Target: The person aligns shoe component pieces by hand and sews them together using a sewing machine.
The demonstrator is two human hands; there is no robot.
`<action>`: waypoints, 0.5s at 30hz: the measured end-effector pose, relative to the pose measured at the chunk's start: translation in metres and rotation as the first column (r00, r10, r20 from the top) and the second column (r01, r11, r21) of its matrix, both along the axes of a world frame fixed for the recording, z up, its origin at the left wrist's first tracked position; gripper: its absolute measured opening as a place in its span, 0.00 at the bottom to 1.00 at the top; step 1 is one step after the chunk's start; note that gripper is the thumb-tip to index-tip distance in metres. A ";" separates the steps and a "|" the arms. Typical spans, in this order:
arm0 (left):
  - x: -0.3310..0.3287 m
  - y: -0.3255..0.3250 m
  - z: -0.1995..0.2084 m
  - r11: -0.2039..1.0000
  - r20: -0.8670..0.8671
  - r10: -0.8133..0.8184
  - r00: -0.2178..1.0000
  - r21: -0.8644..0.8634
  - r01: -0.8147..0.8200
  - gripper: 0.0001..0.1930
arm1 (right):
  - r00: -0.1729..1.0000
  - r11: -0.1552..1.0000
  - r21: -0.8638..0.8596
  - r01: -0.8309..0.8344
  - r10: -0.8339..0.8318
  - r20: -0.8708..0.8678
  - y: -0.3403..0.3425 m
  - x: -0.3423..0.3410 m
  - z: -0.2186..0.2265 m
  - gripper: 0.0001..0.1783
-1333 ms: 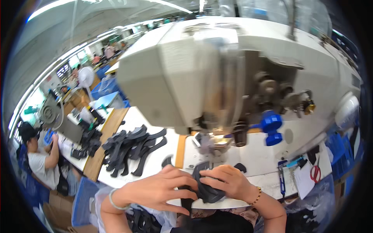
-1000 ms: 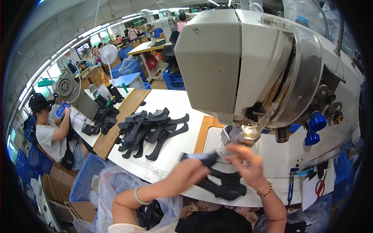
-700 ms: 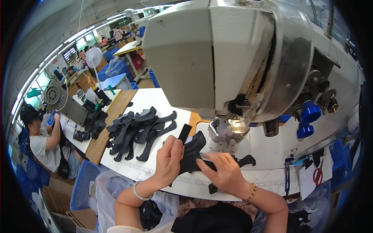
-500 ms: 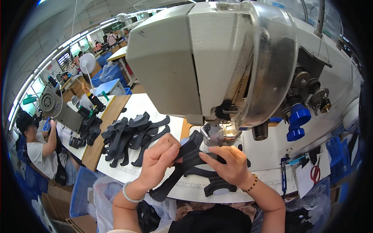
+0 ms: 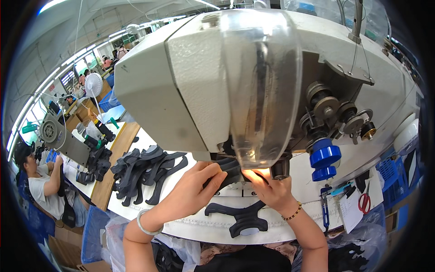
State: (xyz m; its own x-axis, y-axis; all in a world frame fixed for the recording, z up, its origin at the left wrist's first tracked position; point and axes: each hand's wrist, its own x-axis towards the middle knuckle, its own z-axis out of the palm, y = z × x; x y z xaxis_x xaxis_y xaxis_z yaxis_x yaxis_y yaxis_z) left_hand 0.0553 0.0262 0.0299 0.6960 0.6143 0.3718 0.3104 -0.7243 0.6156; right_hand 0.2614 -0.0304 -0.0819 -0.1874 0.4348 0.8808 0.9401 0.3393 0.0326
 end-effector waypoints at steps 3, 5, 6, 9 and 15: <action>0.011 0.002 -0.005 0.999 -0.085 0.044 0.995 -0.008 -0.045 0.09 | 0.949 0.961 -0.129 -0.245 0.211 -0.233 -0.001 0.005 -0.008 0.11; 0.017 0.003 -0.008 0.990 -0.070 0.089 0.994 0.120 -0.080 0.09 | 0.956 0.967 -0.095 -0.238 0.215 -0.201 0.000 0.004 -0.005 0.12; 0.017 0.003 -0.009 0.989 -0.072 0.092 0.993 0.122 -0.083 0.09 | 0.960 0.971 -0.063 -0.233 0.219 -0.172 0.000 0.002 -0.005 0.13; 0.020 0.006 -0.011 0.965 -0.094 0.106 0.990 0.250 -0.079 0.07 | 0.972 0.980 -0.036 -0.194 0.188 -0.138 -0.001 -0.003 -0.008 0.14; 0.023 0.006 -0.020 0.924 -0.086 0.165 0.983 0.362 -0.124 0.03 | 0.999 0.999 0.026 -0.045 0.045 0.029 -0.004 -0.009 0.000 0.12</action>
